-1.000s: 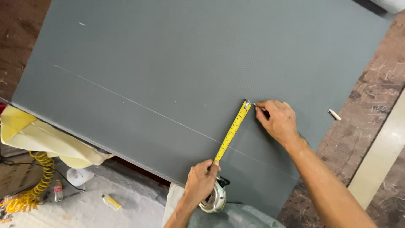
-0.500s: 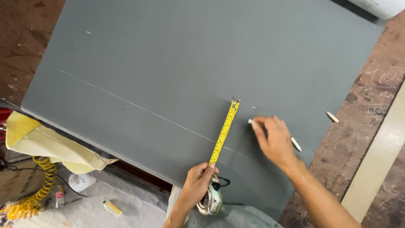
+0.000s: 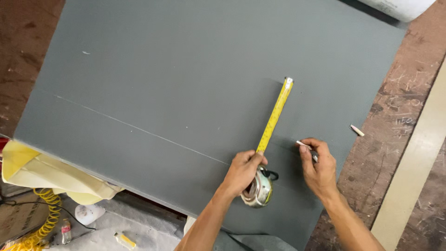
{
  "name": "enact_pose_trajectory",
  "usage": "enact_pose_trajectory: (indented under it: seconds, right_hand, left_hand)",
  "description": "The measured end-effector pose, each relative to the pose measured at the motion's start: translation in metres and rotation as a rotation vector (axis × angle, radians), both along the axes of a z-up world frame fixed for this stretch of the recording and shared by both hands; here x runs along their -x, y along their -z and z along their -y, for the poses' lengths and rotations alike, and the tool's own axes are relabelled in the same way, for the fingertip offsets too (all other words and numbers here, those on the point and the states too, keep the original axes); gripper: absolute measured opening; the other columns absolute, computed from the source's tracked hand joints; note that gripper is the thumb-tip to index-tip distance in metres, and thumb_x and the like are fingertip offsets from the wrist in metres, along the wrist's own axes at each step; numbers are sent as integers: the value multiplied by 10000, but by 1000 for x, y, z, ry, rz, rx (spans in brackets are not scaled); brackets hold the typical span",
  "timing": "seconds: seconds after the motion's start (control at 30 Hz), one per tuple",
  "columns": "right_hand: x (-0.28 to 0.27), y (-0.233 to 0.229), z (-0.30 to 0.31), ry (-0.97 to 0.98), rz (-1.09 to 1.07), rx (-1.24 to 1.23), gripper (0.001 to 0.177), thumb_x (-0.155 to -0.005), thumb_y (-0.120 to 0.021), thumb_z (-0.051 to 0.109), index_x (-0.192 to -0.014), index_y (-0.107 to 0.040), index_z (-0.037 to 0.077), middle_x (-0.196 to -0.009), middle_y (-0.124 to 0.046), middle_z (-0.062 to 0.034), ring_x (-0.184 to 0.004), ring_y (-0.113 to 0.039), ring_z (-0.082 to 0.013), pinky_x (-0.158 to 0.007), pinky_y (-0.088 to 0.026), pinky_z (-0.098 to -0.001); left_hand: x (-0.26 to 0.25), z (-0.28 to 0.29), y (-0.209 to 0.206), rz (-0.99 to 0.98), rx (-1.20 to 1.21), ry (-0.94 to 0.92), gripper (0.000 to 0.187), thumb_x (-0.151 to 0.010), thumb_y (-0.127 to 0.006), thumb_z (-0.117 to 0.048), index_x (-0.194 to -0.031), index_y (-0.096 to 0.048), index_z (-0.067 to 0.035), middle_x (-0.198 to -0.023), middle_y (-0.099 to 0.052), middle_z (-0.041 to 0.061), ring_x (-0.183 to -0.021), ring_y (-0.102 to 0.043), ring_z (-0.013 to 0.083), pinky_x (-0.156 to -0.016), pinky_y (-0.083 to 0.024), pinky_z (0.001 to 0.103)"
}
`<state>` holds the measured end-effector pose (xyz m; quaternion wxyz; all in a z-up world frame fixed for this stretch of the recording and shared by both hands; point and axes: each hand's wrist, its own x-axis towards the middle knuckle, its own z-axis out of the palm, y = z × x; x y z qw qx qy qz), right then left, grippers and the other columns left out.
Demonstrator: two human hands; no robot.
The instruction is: The person uses a tape measure and chalk to mark multiple points on a large gray sheet laid on a workbench. They repeatedly extend the tape, align it along the sheet, and make small chalk marks at measured intervals across the surface.
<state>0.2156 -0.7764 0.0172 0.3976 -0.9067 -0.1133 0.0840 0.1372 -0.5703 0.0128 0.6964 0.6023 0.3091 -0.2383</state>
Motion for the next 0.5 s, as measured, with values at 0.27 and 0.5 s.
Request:
enact_pose_trajectory:
  seconds: [0.27, 0.5]
  right_hand:
    - [-17, 1, 2, 86, -77, -10, 238, -1043, -641, 206, -1159, -638, -2, -827, -697, -100, -708, -618, -141, -670, -515, -294]
    - [-30, 12, -2, 53, 4, -62, 224, -1051, -648, 184, -1148, -625, -17, -932, -723, -91, -786, -652, -142, -739, -528, -286]
  left_hand:
    - [-31, -3, 7, -56, 65, -26, 370, -1038, -529, -308, -886, -718, -29, -607, -485, -16, -478, -407, 55, -468, -373, 276]
    - [-23, -5, 5, -28, 85, -29, 365, -1049, -532, -295, -955, -739, -10, -700, -633, -24, -536, -501, 20, -531, -459, 243]
